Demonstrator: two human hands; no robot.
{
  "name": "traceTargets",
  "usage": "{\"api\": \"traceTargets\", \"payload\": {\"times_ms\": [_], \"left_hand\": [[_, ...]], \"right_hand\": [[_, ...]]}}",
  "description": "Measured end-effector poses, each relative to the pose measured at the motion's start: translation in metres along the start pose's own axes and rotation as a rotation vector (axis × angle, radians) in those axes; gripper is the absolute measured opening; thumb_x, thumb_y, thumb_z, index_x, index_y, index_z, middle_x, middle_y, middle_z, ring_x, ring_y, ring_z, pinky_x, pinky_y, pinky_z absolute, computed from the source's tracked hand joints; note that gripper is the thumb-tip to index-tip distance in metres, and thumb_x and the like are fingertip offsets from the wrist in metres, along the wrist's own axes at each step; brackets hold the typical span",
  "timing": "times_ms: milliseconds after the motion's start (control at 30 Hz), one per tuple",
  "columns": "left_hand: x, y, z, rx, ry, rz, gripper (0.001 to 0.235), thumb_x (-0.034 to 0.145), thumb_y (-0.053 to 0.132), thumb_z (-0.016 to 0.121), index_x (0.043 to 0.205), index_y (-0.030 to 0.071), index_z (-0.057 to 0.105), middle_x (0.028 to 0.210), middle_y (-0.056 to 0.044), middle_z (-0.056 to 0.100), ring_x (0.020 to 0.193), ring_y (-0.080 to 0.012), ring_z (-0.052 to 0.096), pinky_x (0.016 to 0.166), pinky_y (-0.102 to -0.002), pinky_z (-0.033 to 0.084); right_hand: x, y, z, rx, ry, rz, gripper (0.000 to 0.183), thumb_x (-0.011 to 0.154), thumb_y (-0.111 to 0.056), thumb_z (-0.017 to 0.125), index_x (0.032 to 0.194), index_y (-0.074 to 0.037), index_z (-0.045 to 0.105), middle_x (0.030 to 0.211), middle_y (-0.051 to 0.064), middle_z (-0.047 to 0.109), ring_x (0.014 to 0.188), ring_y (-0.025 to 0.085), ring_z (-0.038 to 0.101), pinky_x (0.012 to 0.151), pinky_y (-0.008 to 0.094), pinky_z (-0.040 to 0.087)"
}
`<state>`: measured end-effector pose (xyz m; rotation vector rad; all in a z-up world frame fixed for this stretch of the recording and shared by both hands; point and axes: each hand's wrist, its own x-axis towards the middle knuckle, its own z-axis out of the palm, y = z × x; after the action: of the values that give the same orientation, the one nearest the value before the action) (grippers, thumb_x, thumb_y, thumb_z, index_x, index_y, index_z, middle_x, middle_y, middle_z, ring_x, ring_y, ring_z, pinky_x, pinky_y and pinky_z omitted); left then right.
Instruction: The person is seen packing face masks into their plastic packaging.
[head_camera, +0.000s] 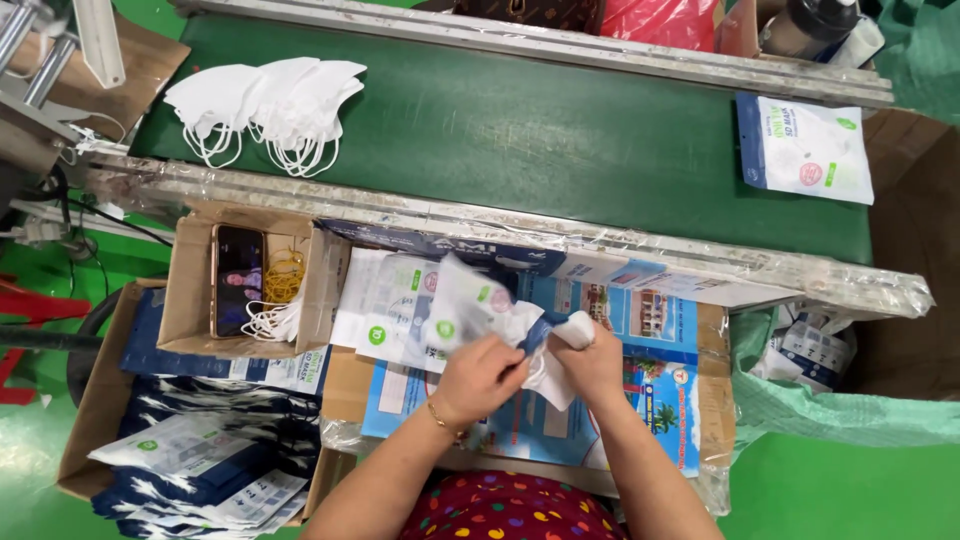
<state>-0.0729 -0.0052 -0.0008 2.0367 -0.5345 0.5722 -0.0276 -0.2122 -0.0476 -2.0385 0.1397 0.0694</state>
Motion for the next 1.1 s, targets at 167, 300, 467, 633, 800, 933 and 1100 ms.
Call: {"api": "traceTargets", "payload": {"times_ms": [167, 300, 467, 633, 800, 933, 1100], "left_hand": [[0.015, 0.008, 0.000, 0.067, -0.080, -0.244, 0.016, 0.091, 0.016, 0.072, 0.083, 0.007, 0.061, 0.080, -0.010, 0.062, 0.068, -0.0311, 0.063, 0.059, -0.041, 0.050], [0.017, 0.009, -0.007, -0.193, -0.182, -0.527, 0.021, 0.091, 0.019, 0.072, 0.084, 0.004, 0.060, 0.078, -0.009, 0.066, 0.064, -0.0231, 0.067, 0.059, -0.034, 0.053], [0.009, 0.000, 0.003, -0.477, -0.153, -0.580, 0.021, 0.090, 0.022, 0.075, 0.095, 0.005, 0.065, 0.088, -0.009, 0.069, 0.078, -0.0218, 0.069, 0.071, -0.032, 0.055], [0.051, 0.020, -0.045, 0.007, 0.029, -0.152, 0.054, 0.078, 0.025, 0.082, 0.120, -0.005, 0.067, 0.117, -0.022, 0.064, 0.112, -0.0356, 0.054, 0.097, -0.045, 0.043], [0.035, 0.009, -0.039, -0.194, -0.284, -0.157, 0.014, 0.084, 0.024, 0.080, 0.089, 0.012, 0.081, 0.099, 0.001, 0.073, 0.114, -0.0257, 0.058, 0.103, -0.044, 0.037], [0.048, 0.014, -0.043, -0.062, -0.226, -0.059, 0.010, 0.088, 0.024, 0.078, 0.090, 0.015, 0.080, 0.101, 0.001, 0.073, 0.109, -0.0253, 0.061, 0.100, -0.043, 0.038], [0.038, 0.001, -0.043, -0.132, -0.273, -0.368, 0.020, 0.085, 0.027, 0.081, 0.088, 0.009, 0.072, 0.085, -0.005, 0.064, 0.092, -0.0271, 0.059, 0.088, -0.037, 0.043]], "right_hand": [[-0.019, -0.023, -0.008, 0.413, -0.201, 0.147, 0.025, 0.082, -0.014, 0.080, 0.104, -0.004, 0.073, 0.094, 0.006, 0.076, 0.082, 0.014, 0.070, 0.074, 0.032, 0.056], [-0.027, -0.034, -0.012, 0.178, -0.336, -0.111, 0.036, 0.084, -0.016, 0.076, 0.119, -0.011, 0.068, 0.106, 0.001, 0.074, 0.096, 0.009, 0.069, 0.083, 0.030, 0.056], [-0.020, 0.007, -0.011, 0.052, -0.338, -0.102, 0.025, 0.089, -0.016, 0.074, 0.113, -0.006, 0.072, 0.098, 0.003, 0.075, 0.089, 0.013, 0.068, 0.080, 0.032, 0.057], [-0.026, 0.001, -0.019, 0.303, -0.686, 0.025, 0.025, 0.093, -0.010, 0.066, 0.117, -0.007, 0.072, 0.100, 0.005, 0.074, 0.091, 0.012, 0.066, 0.082, 0.032, 0.055], [-0.032, -0.042, -0.023, -0.321, -0.690, -0.323, 0.024, 0.080, -0.007, 0.075, 0.103, -0.011, 0.076, 0.107, 0.007, 0.074, 0.095, 0.024, 0.071, 0.082, 0.034, 0.053], [-0.035, -0.039, -0.026, -0.362, -0.710, -0.308, 0.020, 0.080, -0.008, 0.078, 0.099, -0.013, 0.079, 0.105, 0.009, 0.074, 0.093, 0.027, 0.071, 0.080, 0.034, 0.054], [-0.033, -0.056, -0.039, 0.266, -0.739, -0.008, 0.031, 0.085, -0.007, 0.072, 0.116, -0.012, 0.073, 0.104, 0.010, 0.076, 0.092, 0.021, 0.073, 0.082, 0.032, 0.056]]}}
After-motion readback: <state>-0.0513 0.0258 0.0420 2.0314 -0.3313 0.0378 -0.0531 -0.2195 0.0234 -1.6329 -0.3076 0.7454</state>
